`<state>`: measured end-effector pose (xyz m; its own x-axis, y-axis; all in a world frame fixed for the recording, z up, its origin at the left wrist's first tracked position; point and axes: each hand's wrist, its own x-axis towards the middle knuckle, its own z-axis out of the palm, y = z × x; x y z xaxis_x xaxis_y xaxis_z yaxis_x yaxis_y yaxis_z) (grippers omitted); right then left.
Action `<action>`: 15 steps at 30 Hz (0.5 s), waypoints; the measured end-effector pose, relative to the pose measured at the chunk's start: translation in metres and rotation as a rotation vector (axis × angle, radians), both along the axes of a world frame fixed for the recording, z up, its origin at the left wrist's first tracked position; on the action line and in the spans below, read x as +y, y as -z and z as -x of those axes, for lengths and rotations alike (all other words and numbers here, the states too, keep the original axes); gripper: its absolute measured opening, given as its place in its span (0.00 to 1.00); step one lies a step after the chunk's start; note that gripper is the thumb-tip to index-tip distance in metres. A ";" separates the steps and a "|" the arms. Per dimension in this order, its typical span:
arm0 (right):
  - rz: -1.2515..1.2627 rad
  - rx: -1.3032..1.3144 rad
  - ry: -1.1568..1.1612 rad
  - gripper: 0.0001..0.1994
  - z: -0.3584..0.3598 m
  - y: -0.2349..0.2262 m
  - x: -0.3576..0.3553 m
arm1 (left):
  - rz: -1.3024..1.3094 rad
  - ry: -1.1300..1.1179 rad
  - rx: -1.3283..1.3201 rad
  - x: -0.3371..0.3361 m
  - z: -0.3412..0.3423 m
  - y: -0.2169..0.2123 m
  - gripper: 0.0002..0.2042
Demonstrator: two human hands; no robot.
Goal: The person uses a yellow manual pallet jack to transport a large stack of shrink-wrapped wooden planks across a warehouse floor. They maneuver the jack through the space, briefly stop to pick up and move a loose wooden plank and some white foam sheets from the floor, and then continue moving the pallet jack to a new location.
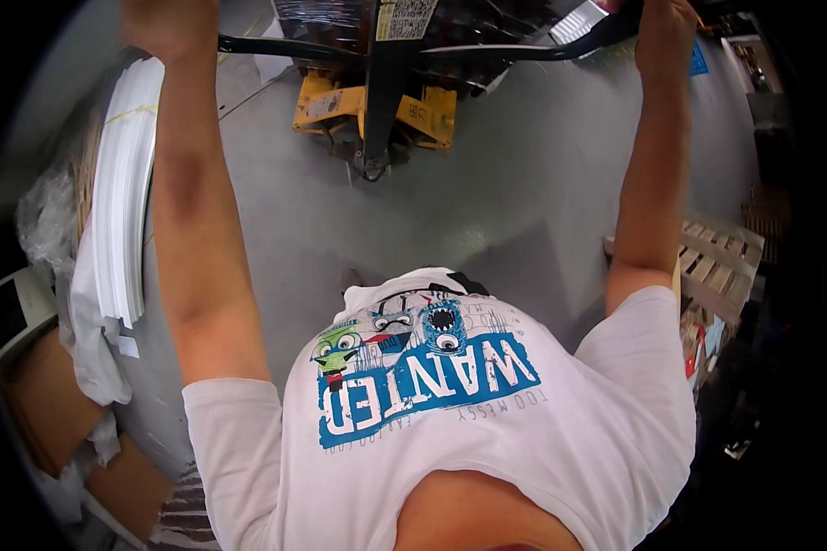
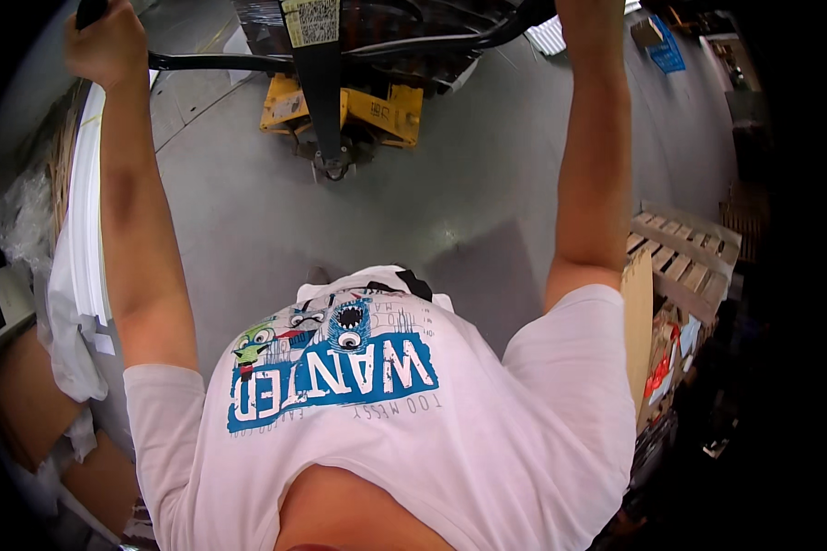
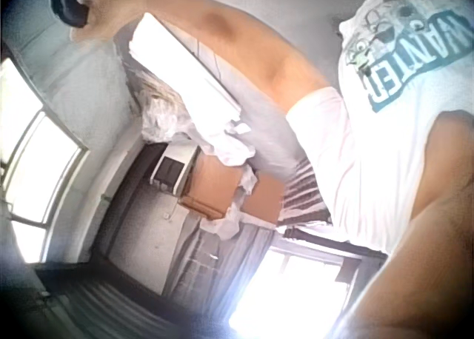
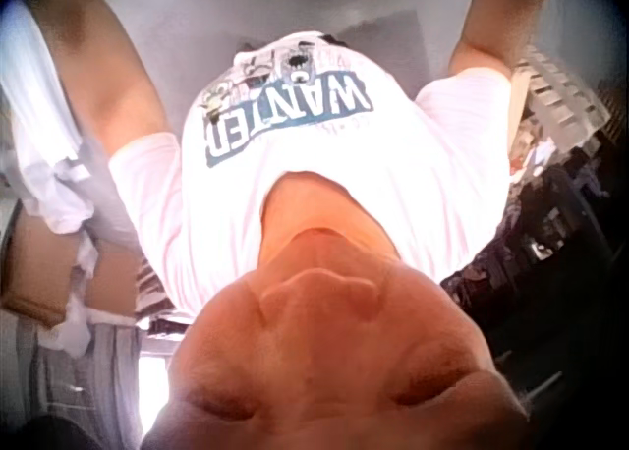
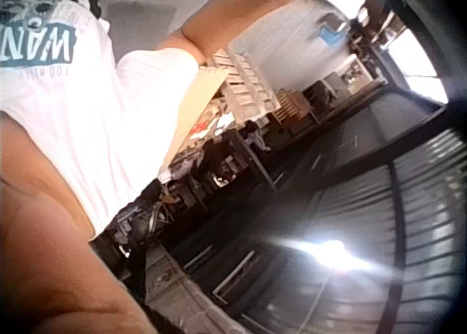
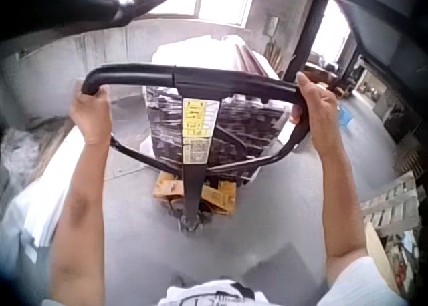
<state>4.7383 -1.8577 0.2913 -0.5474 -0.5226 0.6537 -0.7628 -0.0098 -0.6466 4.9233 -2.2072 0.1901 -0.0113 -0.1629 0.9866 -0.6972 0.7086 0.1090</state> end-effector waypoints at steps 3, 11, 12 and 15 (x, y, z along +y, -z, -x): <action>0.016 -0.108 0.137 0.24 -0.002 0.000 -0.008 | -0.156 0.125 0.091 0.020 -0.004 -0.010 0.08; 0.102 -0.020 0.209 0.23 -0.020 -0.005 -0.010 | -0.421 0.502 0.396 0.049 -0.011 -0.027 0.11; 0.099 -0.020 0.184 0.23 -0.021 -0.006 -0.008 | -0.318 0.267 0.194 0.040 -0.011 -0.021 0.10; 0.111 -0.080 0.165 0.24 -0.026 -0.009 -0.001 | -0.368 0.311 0.050 -0.024 -0.015 0.005 0.10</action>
